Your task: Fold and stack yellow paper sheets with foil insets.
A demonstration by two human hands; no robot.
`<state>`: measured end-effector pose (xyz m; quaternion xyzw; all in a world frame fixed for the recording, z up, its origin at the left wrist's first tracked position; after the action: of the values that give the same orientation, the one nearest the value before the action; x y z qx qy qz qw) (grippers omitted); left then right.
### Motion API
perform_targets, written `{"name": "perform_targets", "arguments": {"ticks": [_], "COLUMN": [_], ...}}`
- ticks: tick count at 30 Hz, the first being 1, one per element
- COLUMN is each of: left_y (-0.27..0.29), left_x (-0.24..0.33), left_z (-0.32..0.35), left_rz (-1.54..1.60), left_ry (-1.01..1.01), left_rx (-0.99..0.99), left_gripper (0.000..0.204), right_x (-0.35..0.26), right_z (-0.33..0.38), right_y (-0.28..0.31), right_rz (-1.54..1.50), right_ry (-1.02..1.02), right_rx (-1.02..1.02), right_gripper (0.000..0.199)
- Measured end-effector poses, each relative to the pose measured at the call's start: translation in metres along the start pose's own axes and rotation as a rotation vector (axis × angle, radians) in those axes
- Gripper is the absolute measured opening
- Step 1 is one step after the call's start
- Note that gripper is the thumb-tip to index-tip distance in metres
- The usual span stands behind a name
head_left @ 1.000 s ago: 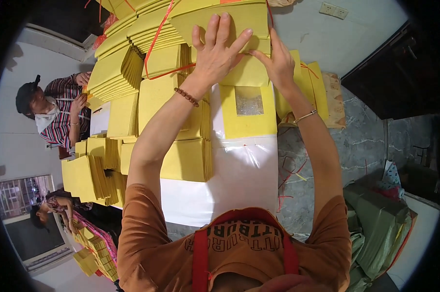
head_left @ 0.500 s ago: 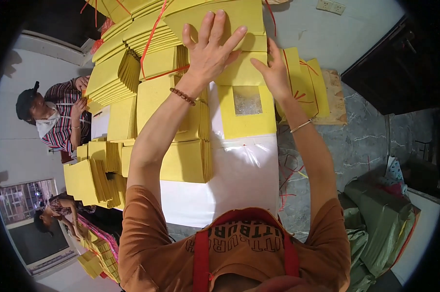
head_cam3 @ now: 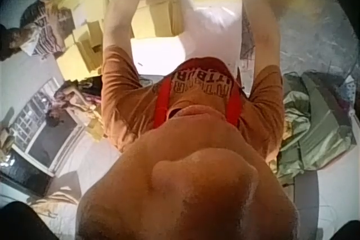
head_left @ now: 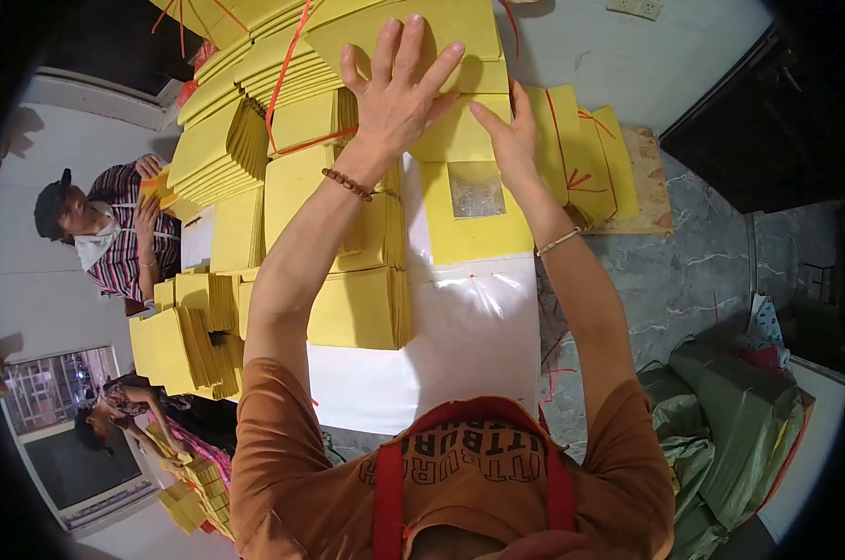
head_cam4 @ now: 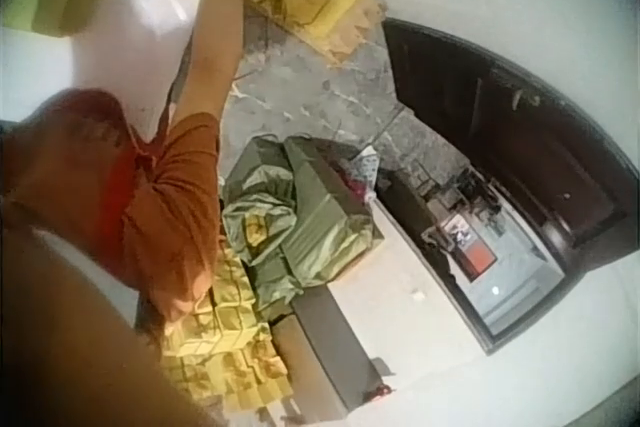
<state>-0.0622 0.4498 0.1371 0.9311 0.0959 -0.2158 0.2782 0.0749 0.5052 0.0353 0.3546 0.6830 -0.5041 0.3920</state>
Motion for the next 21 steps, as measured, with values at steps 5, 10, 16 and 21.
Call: {"name": "perform_targets", "arguments": {"ticks": [5,10,16,21], "left_y": [0.0050,0.0009,-0.0020,-0.0014], "left_x": [-0.0029,-0.0049,-0.0081,-0.0088], "left_z": [-0.0034,-0.0008,-0.0010,-0.0013], "left_rz": [-0.077,-0.049,-0.040,-0.025], "left_ry": [-0.041,-0.046,-0.057,-0.049], "left_rx": [0.011,0.026,0.046,0.051], "left_gripper": [0.076,0.076,0.076,0.076], "right_x": [0.0017,-0.0011,-0.0053,-0.0014], "right_z": [0.0012,0.0030,0.0022,0.0032], "right_y": [-0.0017,-0.0039,-0.0072,-0.0074], "right_rz": [-0.072,-0.071,-0.160,-0.112], "right_ry": [-0.034,-0.066,-0.139,-0.106], "right_rx": [0.027,0.068,0.087,0.091], "right_gripper": [0.075,0.075,0.074,0.079]}}
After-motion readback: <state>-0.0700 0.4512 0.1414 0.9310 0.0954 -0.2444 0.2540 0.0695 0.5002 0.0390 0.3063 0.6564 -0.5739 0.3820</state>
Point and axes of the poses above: each hand's wrist, its own z-axis away from the middle knuckle, its own y-axis out of the back of the hand, x = y × z, the point moved 2 cm from there along -z, towards the middle knuckle, and after that the axes turned 10 degrees about -z, right-handed, at the moved point
